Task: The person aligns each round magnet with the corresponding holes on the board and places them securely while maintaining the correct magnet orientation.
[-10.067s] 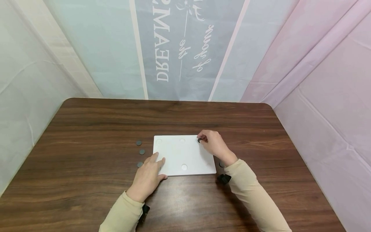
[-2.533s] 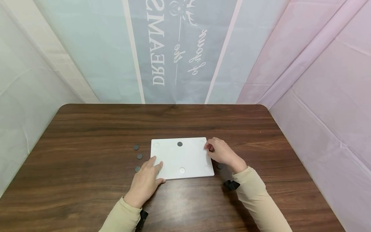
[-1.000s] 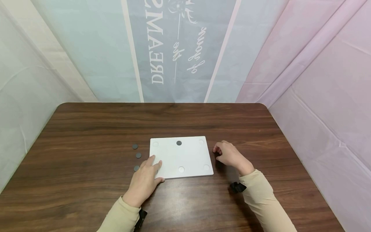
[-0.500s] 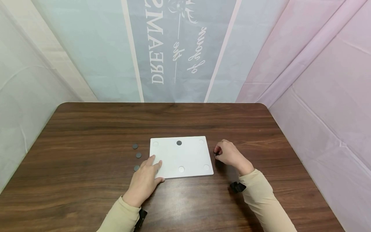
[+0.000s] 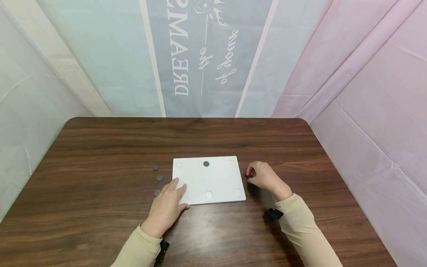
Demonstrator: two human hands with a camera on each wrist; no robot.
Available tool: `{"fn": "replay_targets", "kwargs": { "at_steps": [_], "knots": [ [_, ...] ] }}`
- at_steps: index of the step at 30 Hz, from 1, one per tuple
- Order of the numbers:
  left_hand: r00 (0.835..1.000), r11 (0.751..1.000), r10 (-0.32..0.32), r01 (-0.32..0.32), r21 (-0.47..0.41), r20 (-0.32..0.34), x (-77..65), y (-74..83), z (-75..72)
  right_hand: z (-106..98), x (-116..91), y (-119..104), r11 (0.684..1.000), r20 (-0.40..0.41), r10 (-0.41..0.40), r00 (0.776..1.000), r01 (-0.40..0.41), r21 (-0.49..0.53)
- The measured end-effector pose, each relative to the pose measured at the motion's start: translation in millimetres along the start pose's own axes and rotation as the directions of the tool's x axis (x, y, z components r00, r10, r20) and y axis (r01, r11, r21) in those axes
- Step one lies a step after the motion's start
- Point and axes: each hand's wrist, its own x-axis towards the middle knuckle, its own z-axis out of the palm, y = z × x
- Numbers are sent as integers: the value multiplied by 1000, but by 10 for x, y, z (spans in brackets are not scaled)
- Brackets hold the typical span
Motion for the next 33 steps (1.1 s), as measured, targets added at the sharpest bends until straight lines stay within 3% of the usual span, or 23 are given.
{"fn": "replay_targets", "kwargs": {
  "at_steps": [18, 33],
  "knots": [
    [1000, 1000, -2, 2, -2, 2, 8, 1, 14, -14, 19, -9, 1000, 25, -26, 999, 26, 15],
    [1000, 1000, -3, 3, 0, 3, -3, -4, 2, 1, 67, -34, 999, -63, 9, 998, -6, 45]
  ]
}}
